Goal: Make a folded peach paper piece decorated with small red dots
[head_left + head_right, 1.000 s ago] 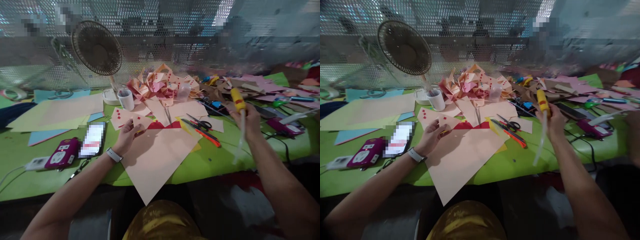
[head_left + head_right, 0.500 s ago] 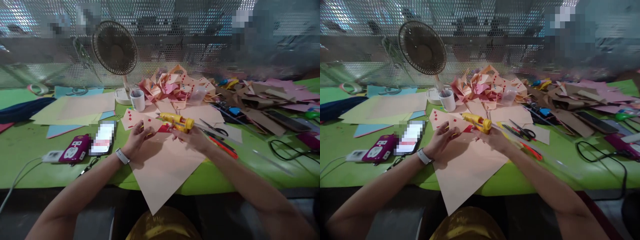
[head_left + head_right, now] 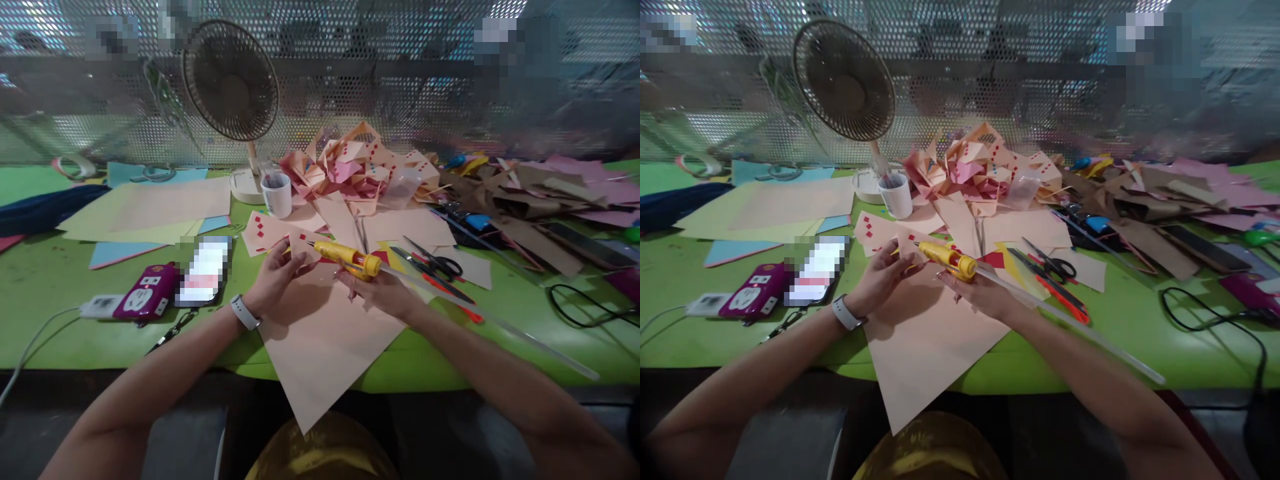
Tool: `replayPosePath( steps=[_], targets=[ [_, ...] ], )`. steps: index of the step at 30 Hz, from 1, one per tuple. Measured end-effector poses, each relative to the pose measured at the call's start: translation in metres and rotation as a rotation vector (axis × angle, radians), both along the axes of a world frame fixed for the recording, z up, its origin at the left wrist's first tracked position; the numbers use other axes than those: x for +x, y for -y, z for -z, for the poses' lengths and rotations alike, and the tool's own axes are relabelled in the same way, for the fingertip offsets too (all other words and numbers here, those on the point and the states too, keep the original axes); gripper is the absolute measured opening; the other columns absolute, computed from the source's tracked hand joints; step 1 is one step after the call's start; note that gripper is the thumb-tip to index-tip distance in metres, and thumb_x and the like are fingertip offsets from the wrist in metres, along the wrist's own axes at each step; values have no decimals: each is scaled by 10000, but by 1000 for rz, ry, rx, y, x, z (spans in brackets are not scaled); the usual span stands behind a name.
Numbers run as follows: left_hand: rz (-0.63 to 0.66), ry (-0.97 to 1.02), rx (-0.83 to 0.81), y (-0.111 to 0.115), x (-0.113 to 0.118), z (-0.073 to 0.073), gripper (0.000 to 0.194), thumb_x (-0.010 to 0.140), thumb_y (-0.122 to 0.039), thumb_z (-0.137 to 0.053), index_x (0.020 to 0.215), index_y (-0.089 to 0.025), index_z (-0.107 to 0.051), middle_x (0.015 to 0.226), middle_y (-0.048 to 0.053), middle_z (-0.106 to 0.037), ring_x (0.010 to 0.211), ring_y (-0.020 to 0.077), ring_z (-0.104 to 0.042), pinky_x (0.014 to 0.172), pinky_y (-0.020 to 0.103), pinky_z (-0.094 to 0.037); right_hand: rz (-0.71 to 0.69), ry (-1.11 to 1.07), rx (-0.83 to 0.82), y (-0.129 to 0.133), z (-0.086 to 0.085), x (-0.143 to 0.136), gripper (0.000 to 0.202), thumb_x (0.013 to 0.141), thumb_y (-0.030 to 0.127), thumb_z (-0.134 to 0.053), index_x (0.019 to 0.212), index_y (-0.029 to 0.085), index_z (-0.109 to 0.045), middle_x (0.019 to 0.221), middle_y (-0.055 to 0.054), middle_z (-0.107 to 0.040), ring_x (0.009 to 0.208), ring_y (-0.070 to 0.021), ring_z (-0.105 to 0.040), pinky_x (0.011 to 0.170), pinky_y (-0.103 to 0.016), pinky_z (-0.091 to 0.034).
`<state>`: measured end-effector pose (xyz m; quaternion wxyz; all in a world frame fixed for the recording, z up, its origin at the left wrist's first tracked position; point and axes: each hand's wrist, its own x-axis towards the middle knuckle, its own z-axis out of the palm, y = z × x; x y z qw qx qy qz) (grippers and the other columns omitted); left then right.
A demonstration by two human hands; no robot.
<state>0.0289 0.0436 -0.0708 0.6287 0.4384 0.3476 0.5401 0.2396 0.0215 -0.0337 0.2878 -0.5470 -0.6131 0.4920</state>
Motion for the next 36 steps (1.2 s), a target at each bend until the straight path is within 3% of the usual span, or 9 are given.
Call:
replayPosePath(
  steps=[6,16,21,26,36],
  targets=[
    [6,-1,10,1,0,-1,364,766,-345,-802,1055,-220,-618,1047,26,-700,977,174,-677,988,407,-536,14,-6,-42,3,-6,-5,310,735,479,-723,877,206,-686,676,-11,-621,536,-121,-580,329,-170,-408],
    [15,-4,32,1,-1,0,353,769,-353,-801,1037,-224,-610,1030,26,-708,1007,194,-679,1001,421,-524,32,-47,-72,2,-1,-5,403,665,518,-783,891,197,-691,783,-38,-666,529,-105,-560,320,-167,-410],
    [33,7,34,1,-1,1,358,784,-343,-794,1067,-221,-612,1070,36,-711,1023,197,-677,1008,423,-520,18,-13,-44,3,-2,-4,413,693,535,-756,902,185,-693,700,-29,-633,555,-127,-580,328,-164,-409],
    [40,31,33,1,-1,2,353,799,-307,-789,1092,-214,-616,1069,25,-706,1006,180,-675,1018,427,-514,28,-2,-40,4,-1,-4,396,729,503,-745,942,174,-698,796,-50,-677,553,-116,-579,339,-168,-420],
    [33,33,19,1,0,3,369,798,-289,-789,1116,-210,-621,1022,20,-696,966,157,-664,1004,402,-529,29,1,-59,3,1,-4,393,725,492,-755,946,175,-685,758,-32,-658,523,-92,-557,330,-146,-410]
  ],
)
